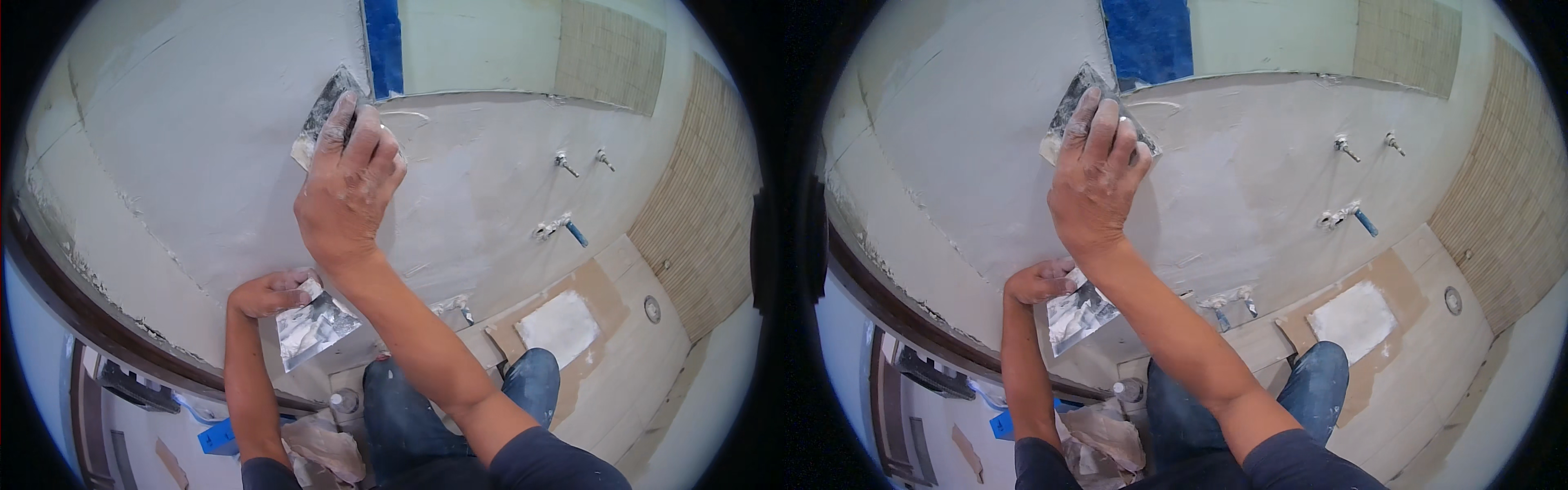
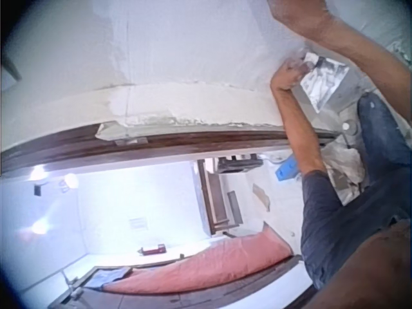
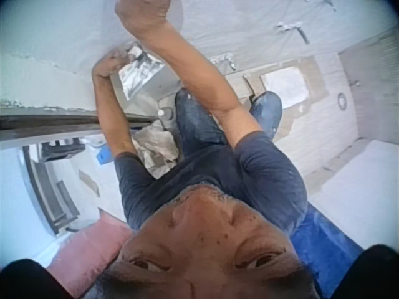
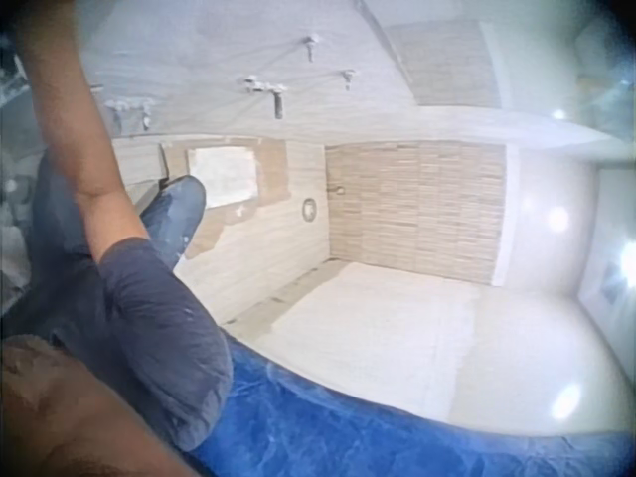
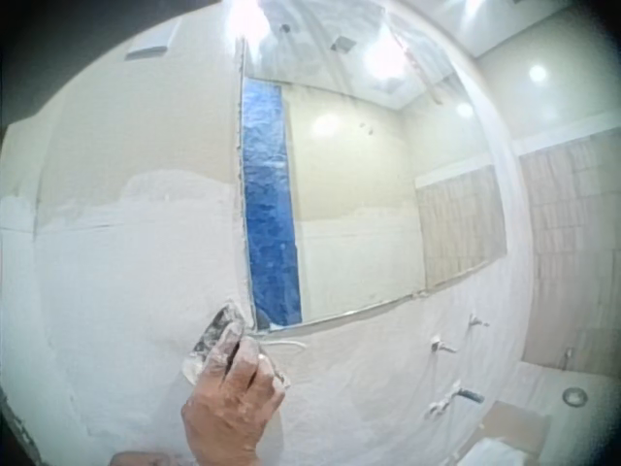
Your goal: Apply plaster to a wall around plumbing fixtures using a putty knife and hawk.
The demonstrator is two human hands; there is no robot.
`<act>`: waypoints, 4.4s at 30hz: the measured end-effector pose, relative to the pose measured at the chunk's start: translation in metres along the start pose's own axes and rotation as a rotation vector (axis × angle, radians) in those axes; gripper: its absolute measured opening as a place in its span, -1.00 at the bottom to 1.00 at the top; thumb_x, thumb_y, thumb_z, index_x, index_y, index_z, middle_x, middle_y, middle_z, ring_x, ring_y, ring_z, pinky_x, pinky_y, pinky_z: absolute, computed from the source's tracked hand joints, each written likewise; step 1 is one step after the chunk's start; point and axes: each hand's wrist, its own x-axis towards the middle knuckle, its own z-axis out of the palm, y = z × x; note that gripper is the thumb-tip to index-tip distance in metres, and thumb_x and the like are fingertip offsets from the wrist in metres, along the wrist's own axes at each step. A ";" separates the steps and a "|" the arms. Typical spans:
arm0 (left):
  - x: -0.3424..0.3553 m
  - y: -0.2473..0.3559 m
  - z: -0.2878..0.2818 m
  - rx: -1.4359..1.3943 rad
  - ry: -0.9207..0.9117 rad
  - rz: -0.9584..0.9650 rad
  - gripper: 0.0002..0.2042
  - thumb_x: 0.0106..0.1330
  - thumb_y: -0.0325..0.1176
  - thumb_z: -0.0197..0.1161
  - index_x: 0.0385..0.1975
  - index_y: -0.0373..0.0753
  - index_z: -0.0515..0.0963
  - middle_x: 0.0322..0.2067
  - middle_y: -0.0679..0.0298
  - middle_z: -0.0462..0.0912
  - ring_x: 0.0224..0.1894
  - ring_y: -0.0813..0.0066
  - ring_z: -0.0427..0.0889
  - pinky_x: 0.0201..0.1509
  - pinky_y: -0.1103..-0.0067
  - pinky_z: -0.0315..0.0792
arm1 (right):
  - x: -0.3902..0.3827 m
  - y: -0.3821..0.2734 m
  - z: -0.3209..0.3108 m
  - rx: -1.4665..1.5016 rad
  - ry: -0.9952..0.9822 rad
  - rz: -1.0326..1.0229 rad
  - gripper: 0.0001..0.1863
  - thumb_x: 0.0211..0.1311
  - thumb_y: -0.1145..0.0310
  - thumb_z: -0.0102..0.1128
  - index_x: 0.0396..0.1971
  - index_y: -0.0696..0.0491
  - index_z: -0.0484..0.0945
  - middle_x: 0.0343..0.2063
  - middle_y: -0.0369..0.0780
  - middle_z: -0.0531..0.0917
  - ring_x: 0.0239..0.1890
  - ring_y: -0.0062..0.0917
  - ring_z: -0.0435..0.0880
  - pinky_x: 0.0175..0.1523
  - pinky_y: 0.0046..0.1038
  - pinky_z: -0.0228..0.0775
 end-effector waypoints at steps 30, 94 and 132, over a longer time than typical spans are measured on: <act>-0.011 0.007 0.000 0.118 0.030 0.034 -0.50 0.39 -0.49 0.33 0.32 -0.41 0.42 0.15 0.23 0.62 0.13 0.56 0.57 0.23 0.57 0.44 | 0.032 -0.026 -0.056 0.300 -0.163 0.198 -0.32 0.17 0.51 0.17 0.32 0.39 0.29 0.14 0.05 0.39 0.06 -0.08 0.45 0.03 -0.11 0.48; -0.005 0.012 0.006 0.102 -0.032 -0.003 -0.67 0.41 -0.25 0.36 0.00 -0.30 0.49 -0.16 0.37 0.56 -0.09 0.63 0.50 -0.02 0.63 0.39 | -0.006 0.137 -0.058 -0.106 -0.169 -0.596 -0.41 0.22 0.36 0.16 0.29 -0.32 0.56 0.14 -0.32 0.53 0.07 -0.37 0.47 0.22 -0.21 0.32; -0.009 0.013 0.005 0.192 -0.073 0.026 -0.66 0.43 -0.19 0.32 0.00 -0.31 0.51 -0.22 0.40 0.57 -0.14 0.67 0.51 -0.08 0.64 0.43 | -0.116 0.166 -0.092 -0.096 -0.676 -0.779 -0.37 0.27 0.30 0.14 0.39 -0.29 0.44 0.20 -0.29 0.49 0.15 -0.35 0.45 0.31 -0.17 0.29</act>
